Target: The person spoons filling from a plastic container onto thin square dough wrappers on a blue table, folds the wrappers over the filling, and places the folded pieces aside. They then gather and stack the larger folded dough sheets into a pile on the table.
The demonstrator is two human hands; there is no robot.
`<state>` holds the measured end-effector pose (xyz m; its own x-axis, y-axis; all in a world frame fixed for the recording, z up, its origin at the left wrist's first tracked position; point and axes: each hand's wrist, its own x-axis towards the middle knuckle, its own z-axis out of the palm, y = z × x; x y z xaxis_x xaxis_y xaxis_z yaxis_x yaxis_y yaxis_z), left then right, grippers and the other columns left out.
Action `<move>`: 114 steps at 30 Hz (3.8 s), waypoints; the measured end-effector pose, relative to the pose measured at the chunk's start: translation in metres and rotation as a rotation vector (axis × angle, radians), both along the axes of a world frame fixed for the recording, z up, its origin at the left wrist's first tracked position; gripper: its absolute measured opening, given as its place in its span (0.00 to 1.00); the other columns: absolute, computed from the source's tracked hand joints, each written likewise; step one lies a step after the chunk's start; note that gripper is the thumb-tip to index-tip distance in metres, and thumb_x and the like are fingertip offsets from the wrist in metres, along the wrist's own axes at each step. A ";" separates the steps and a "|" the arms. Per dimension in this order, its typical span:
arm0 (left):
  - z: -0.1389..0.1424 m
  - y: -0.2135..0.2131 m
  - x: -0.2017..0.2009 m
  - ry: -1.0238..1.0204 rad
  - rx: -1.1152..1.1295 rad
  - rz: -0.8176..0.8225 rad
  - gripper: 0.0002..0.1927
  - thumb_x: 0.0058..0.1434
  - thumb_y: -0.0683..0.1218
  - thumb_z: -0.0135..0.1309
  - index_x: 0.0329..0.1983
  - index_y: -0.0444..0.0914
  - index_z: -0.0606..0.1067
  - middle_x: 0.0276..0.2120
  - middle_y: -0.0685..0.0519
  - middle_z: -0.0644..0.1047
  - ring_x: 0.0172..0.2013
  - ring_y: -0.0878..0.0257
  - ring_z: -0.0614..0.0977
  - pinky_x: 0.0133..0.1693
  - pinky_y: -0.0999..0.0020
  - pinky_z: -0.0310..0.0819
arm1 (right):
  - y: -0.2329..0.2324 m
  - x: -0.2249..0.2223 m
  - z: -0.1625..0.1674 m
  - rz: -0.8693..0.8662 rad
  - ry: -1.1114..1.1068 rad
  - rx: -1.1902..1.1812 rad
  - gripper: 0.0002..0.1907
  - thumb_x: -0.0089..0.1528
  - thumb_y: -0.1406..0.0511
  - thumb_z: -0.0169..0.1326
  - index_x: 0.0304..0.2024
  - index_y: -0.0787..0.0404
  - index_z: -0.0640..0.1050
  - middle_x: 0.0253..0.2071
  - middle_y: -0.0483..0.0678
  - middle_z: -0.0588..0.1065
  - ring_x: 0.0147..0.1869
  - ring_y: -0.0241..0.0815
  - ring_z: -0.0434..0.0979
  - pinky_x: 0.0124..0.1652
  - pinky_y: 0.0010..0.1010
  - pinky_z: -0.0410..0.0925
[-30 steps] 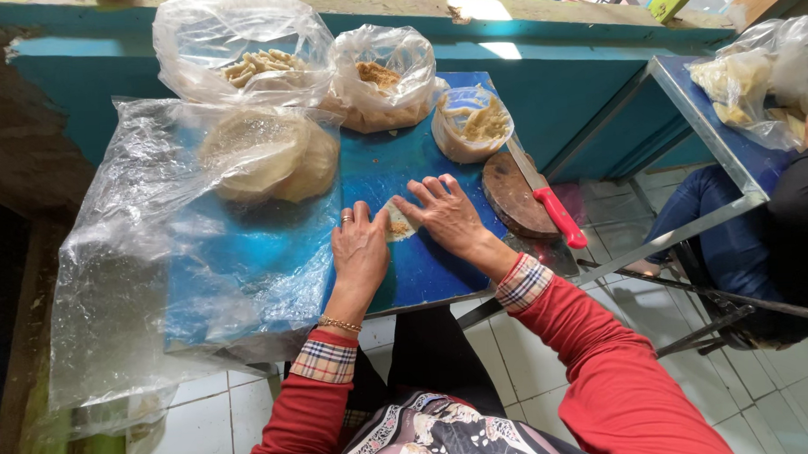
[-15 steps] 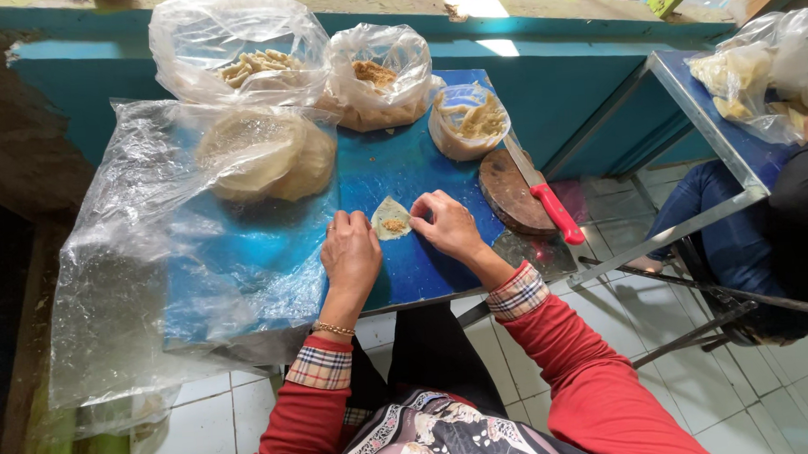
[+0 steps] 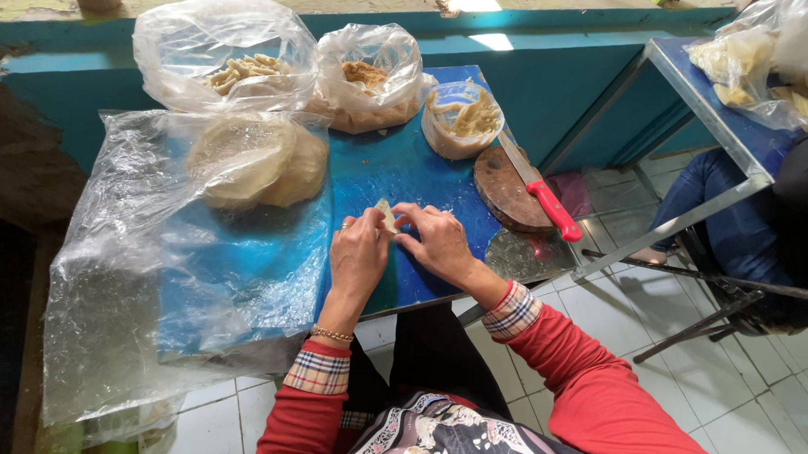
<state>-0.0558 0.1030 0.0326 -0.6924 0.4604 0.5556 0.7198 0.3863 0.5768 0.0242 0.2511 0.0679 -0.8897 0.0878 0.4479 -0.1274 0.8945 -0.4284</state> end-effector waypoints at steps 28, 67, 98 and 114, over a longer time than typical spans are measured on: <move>-0.012 0.023 -0.055 -0.406 -0.157 0.055 0.05 0.52 0.44 0.61 0.30 0.38 0.82 0.33 0.42 0.82 0.39 0.45 0.84 0.42 0.53 0.77 | 0.023 -0.029 -0.021 0.186 0.141 0.319 0.05 0.59 0.63 0.62 0.36 0.57 0.82 0.37 0.43 0.80 0.40 0.47 0.76 0.38 0.39 0.69; -0.007 0.023 -0.064 -0.256 -0.184 -0.055 0.06 0.55 0.44 0.60 0.35 0.39 0.79 0.39 0.43 0.78 0.44 0.43 0.80 0.43 0.49 0.74 | 0.034 -0.059 -0.010 0.132 -0.015 0.228 0.05 0.59 0.61 0.63 0.35 0.52 0.81 0.36 0.43 0.79 0.43 0.47 0.76 0.42 0.39 0.71; 0.022 -0.059 0.080 -0.191 0.352 -0.148 0.15 0.62 0.32 0.49 0.50 0.37 0.77 0.40 0.44 0.77 0.40 0.45 0.81 0.39 0.56 0.75 | 0.034 -0.211 0.074 0.219 0.119 -0.003 0.10 0.70 0.61 0.52 0.50 0.54 0.81 0.39 0.50 0.82 0.38 0.43 0.84 0.37 0.35 0.74; -0.095 -0.209 0.113 -0.237 0.883 0.660 0.14 0.71 0.39 0.53 0.58 0.33 0.68 0.52 0.51 0.73 0.49 0.63 0.76 0.53 0.67 0.73 | -0.102 -0.027 0.079 0.599 0.079 -0.006 0.32 0.53 0.57 0.70 0.58 0.57 0.75 0.59 0.54 0.74 0.65 0.57 0.72 0.62 0.43 0.66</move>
<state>0.0570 -0.1062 -0.0626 -0.7861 -0.5242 0.3275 0.3615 0.0398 0.9315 -0.0025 0.1489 0.1471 -0.7491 -0.4159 0.5156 -0.6401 0.6550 -0.4016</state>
